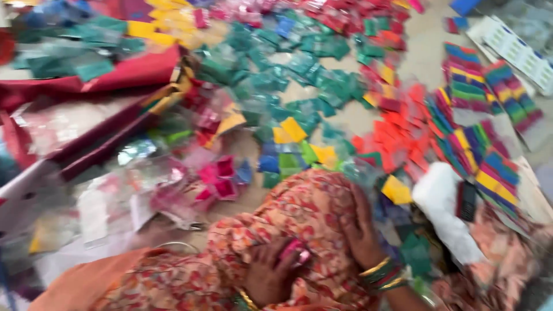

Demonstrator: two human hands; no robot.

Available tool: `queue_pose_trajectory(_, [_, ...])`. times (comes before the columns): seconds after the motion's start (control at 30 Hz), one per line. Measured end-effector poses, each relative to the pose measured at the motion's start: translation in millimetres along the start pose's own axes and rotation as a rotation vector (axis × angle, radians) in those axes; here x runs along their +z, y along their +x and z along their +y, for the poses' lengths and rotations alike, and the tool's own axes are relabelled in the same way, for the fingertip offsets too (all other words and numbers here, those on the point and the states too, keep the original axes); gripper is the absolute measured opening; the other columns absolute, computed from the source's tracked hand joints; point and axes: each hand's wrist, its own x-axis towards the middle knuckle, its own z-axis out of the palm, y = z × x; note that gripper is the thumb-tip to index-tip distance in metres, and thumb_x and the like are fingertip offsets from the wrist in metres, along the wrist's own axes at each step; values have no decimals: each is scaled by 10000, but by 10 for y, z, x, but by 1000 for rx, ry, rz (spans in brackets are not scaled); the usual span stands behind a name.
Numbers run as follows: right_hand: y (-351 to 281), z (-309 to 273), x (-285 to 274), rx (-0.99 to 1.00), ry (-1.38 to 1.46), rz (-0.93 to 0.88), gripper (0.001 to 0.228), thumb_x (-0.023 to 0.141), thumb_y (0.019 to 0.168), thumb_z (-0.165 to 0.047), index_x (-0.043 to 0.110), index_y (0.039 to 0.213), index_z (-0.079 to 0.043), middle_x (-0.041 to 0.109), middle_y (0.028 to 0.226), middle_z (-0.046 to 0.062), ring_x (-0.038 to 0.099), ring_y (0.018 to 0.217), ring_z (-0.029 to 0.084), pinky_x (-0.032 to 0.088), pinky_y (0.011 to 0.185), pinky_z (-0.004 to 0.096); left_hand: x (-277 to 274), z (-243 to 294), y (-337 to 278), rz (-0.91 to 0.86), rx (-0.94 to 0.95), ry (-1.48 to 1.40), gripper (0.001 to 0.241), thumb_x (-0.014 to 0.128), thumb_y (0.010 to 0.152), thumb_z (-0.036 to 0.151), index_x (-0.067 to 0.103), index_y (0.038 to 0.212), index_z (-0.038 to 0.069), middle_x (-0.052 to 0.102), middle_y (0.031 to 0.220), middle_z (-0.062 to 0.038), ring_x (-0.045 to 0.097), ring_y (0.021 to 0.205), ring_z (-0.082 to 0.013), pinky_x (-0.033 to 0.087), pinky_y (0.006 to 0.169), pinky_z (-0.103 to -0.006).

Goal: The person manually sorts and bundles small colorful plastic bags while sitting on the floor.

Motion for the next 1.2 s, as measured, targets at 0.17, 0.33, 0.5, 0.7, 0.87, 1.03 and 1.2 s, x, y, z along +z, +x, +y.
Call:
queue_pose_trajectory(0.17, [-643, 690, 200, 257, 257, 123, 675, 426, 1065, -413, 280, 1582, -5, 354, 1621, 187, 321, 1505, 307, 242, 1204, 375, 52, 54, 46, 47, 7, 17, 577, 803, 836, 293, 551, 1342, 174, 571, 1349, -137, 592, 1154, -340, 442, 926, -479])
queue_pose_trajectory(0.33, [-837, 946, 218, 606, 615, 5, 675, 314, 1075, -489, 552, 1411, 46, 641, 1388, 196, 586, 1239, 294, 409, 1089, 359, 74, 58, 27, 51, -15, 108, 602, 768, 836, 246, 491, 1364, 165, 563, 1361, -142, 594, 1152, -343, 434, 936, -486])
queue_pose_trajectory(0.5, [-1054, 1299, 293, 657, 627, -77, 611, 298, 1057, -422, 583, 1376, 14, 689, 1328, 151, 632, 1188, 261, 431, 1063, 352, 87, 112, 51, 60, -11, 126, 610, 774, 838, 256, 484, 1366, 160, 565, 1361, -134, 587, 1152, -337, 432, 936, -487])
queue_pose_trajectory(0.7, [-1403, 1774, 458, 519, 409, -53, 556, 331, 1072, -398, 589, 1374, -9, 681, 1328, 158, 620, 1213, 275, 424, 1092, 356, 116, 108, 22, 70, -9, 119, 602, 792, 852, 261, 495, 1363, 151, 562, 1377, -135, 569, 1190, -351, 433, 979, -496])
queue_pose_trajectory(0.87, [-1008, 383, 296, 350, 261, 155, 588, 409, 1065, -347, 345, 1513, 28, 430, 1517, 218, 426, 1387, 348, 320, 1122, 414, -16, 77, -3, 61, -68, 58, 593, 793, 853, 198, 524, 1376, 120, 560, 1391, -170, 549, 1227, -400, 429, 1040, -522])
queue_pose_trajectory(1.03, [-679, -472, 175, -147, -94, 256, 571, 523, 1043, -220, 367, 1542, 9, 336, 1598, 266, 339, 1495, 443, 272, 1222, 492, -22, 64, 8, 203, -465, -556, 504, 724, 875, -22, 577, 1349, 72, 645, 1322, -125, 626, 1244, -283, 508, 1068, -405])
queue_pose_trajectory(1.2, [-401, -984, 154, -346, -298, 212, 390, 627, 973, -202, 584, 1332, -58, 506, 1464, 194, 436, 1431, 370, 260, 1223, 530, -167, -36, -93, 283, -676, -1176, 455, 670, 920, -79, 560, 1349, 28, 641, 1305, -84, 654, 1187, -175, 544, 1026, -318])
